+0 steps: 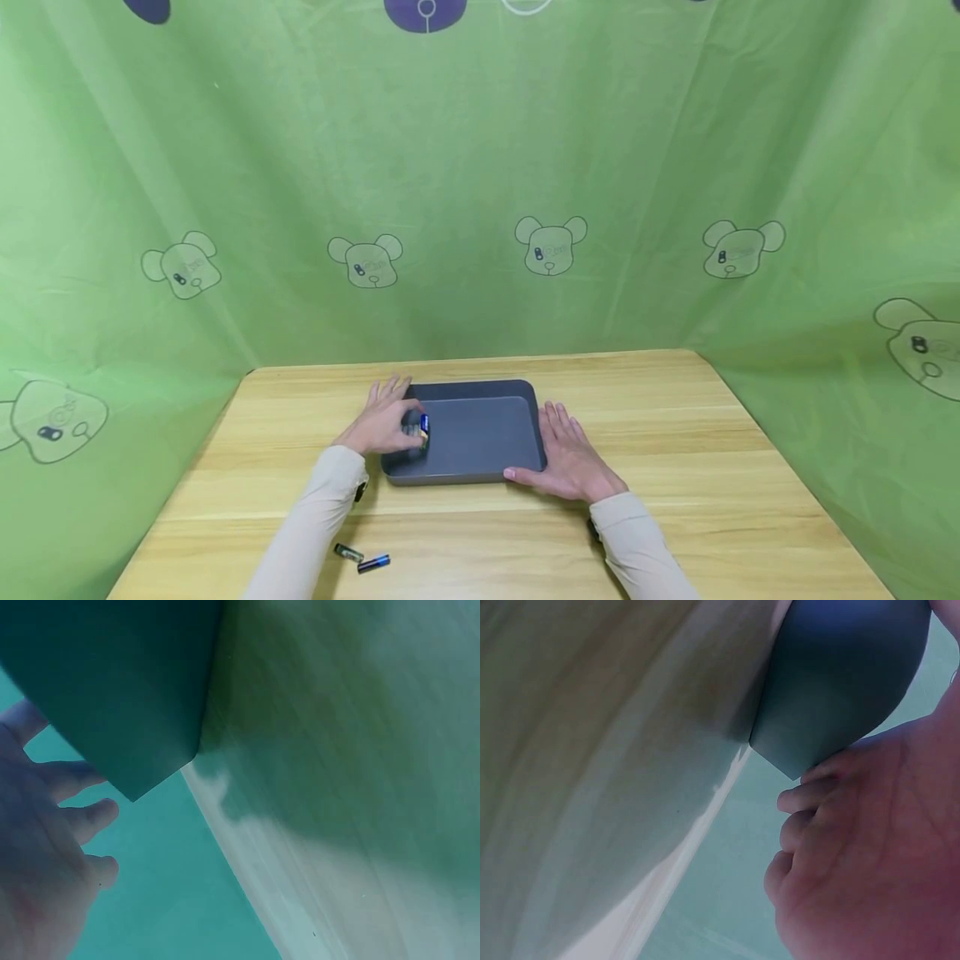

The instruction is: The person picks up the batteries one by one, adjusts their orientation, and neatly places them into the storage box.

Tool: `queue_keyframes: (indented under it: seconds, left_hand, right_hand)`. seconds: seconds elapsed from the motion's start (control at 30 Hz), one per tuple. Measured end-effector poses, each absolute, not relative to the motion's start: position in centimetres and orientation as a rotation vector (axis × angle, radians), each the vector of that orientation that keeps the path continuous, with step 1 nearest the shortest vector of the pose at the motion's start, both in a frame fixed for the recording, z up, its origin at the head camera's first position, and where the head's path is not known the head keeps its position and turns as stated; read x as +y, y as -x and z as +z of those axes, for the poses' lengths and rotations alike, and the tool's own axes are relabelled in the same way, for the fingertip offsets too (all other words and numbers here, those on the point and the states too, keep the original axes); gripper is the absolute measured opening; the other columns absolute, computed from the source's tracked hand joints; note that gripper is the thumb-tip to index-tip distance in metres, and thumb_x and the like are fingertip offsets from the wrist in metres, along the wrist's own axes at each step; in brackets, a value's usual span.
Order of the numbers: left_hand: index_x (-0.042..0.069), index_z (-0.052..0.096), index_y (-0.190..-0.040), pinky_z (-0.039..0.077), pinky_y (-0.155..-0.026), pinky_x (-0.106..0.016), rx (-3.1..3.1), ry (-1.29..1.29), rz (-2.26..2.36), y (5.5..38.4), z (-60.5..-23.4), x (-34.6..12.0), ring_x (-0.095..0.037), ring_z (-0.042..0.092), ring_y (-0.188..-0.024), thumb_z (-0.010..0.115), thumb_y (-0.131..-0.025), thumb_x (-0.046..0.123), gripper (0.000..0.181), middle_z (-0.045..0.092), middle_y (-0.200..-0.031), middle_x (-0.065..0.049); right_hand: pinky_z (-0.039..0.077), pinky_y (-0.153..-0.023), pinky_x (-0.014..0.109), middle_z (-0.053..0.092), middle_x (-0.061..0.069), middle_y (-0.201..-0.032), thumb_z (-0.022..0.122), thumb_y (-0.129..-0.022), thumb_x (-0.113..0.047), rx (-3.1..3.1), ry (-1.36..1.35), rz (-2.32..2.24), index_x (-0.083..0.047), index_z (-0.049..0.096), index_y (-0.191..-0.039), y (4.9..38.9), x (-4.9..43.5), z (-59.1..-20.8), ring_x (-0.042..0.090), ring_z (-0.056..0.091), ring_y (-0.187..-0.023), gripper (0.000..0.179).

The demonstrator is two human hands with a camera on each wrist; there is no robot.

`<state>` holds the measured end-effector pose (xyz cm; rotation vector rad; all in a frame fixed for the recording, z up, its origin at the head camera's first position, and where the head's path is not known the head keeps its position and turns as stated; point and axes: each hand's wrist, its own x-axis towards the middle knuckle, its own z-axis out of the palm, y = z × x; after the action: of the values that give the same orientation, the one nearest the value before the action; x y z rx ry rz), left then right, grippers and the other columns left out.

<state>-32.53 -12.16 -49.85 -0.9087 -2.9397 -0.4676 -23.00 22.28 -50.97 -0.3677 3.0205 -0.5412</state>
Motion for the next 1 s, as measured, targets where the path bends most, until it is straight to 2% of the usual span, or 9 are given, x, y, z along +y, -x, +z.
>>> queue_keyframes:
  seconds: [0.2,0.6,1.0]
  left_hand:
    - [0.017,0.072,-0.121,0.012,-0.123,-0.077,-2.967,0.898,-0.469,32.54,-50.27,-12.17,-0.052,0.027,-0.154,0.080,-0.078,0.048,0.053,0.030,-0.165,-0.030]
    - [0.018,0.072,-0.123,0.014,-0.122,-0.077,-2.977,0.887,-0.360,32.45,-50.41,-11.56,-0.052,0.027,-0.154,0.080,-0.079,0.052,0.056,0.030,-0.165,-0.031]
    - [0.016,0.073,-0.120,0.013,-0.121,-0.079,-2.977,0.890,-0.368,32.18,-50.39,-11.26,-0.054,0.026,-0.153,0.080,-0.078,0.048,0.053,0.028,-0.165,-0.033]
  right_hand:
    - [0.009,-0.132,0.057,0.004,0.028,-0.171,0.059,-0.083,-0.082,3.017,0.371,-0.537,0.008,0.008,-0.161,23.00,22.22,-51.08,0.043,0.004,-0.161,0.130]
    - [0.009,-0.132,0.058,0.005,0.029,-0.171,0.058,-0.083,-0.082,3.025,0.376,-0.542,0.009,0.010,-0.161,22.98,22.17,-50.96,0.044,0.004,-0.161,0.129]
    - [0.010,-0.132,0.059,0.007,0.028,-0.171,0.059,-0.083,-0.082,3.032,0.368,-0.542,0.009,0.011,-0.161,22.88,22.12,-50.95,0.045,0.005,-0.161,0.129]
